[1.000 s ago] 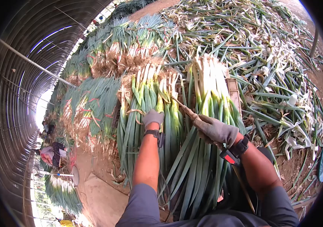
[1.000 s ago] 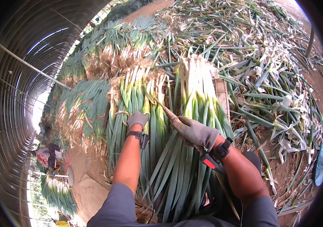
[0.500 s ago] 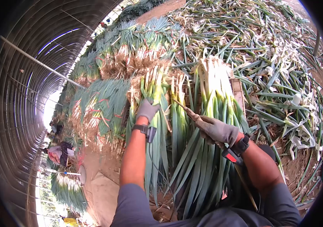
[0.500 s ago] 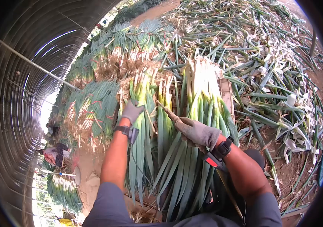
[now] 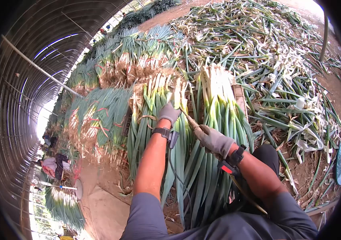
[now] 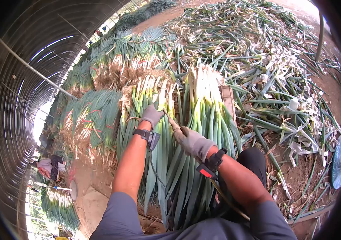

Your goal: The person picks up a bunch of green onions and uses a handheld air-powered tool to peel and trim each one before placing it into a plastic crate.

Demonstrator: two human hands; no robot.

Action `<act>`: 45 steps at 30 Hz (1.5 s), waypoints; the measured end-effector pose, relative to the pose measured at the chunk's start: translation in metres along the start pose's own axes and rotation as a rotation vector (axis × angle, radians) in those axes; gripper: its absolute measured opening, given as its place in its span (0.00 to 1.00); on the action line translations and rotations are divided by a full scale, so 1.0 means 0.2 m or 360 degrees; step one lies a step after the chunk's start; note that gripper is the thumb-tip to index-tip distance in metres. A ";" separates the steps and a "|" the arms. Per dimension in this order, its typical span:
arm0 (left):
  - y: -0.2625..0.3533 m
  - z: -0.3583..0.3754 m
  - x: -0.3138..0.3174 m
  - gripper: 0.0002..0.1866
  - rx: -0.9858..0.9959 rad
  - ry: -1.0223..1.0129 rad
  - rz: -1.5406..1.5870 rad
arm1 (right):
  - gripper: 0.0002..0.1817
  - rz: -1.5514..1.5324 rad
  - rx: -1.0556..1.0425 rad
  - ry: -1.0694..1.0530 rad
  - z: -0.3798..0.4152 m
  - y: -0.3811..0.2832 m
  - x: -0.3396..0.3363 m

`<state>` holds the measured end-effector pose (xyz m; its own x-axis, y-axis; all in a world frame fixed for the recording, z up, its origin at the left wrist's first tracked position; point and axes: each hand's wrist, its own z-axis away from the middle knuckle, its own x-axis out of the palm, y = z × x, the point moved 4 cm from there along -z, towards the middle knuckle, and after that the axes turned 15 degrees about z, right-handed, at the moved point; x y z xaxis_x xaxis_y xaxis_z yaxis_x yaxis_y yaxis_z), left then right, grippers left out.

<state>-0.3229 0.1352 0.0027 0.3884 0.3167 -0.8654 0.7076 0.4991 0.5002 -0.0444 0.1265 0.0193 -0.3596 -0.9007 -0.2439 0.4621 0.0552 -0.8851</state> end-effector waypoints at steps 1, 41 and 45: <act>0.00 0.03 0.00 0.30 -0.0040 -0.0024 -0.0010 | 0.32 -0.0069 0.0011 -0.0024 0.00 0.01 0.01; -0.26 0.75 0.20 0.45 -0.0371 -0.0155 0.0189 | 0.33 0.1134 -0.0071 0.0475 -0.83 -0.06 0.12; -0.27 0.74 0.24 0.44 -0.0390 -0.0116 0.0117 | 0.34 0.1089 -0.0187 0.0490 -0.82 -0.06 0.10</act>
<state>-0.2552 0.0046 -0.0707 0.4815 0.3049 -0.8217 0.5152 0.6600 0.5468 -0.1904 0.1791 -0.0402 -0.2421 -0.4891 -0.8380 0.5801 0.6193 -0.5291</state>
